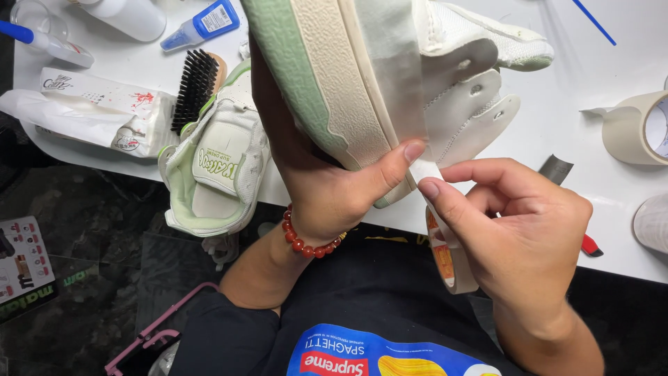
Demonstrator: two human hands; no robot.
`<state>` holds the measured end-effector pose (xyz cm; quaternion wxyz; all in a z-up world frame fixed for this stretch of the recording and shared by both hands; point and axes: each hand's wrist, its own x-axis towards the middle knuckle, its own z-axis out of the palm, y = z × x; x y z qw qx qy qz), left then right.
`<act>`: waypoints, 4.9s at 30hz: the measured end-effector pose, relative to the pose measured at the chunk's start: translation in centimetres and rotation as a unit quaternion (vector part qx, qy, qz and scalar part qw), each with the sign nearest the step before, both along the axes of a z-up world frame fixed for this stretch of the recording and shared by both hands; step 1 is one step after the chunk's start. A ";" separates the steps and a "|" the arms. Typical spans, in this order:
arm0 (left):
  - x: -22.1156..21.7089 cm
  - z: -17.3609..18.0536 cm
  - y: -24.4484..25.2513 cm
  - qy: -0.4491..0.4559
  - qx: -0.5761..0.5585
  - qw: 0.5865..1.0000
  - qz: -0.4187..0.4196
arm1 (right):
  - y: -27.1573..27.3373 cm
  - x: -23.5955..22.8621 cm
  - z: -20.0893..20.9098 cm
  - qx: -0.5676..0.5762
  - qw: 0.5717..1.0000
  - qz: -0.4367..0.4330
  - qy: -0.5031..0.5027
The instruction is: The person picks up a sneaker from the floor and places it on a work table, then applies masking tape around the midsole of the sneaker, pressing the tape along the edge of the shoe to mask it. They work the tape around the sole of the shoe throughout the clip.
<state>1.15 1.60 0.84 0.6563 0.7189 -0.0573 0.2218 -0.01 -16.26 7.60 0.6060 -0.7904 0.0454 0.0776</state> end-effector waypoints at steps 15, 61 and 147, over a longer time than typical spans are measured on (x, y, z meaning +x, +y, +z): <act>0.0 1.5 0.0 0.019 -0.008 1.000 -0.012 | 0.5 0.4 0.2 -0.033 0.998 0.027 -0.038; -0.8 0.7 -0.3 0.025 -0.072 0.996 0.049 | 0.0 0.5 -1.3 -0.038 0.997 0.038 0.054; 4.1 -3.7 3.0 0.035 0.418 0.889 -0.184 | -1.2 3.6 -8.1 -0.030 0.972 0.055 0.228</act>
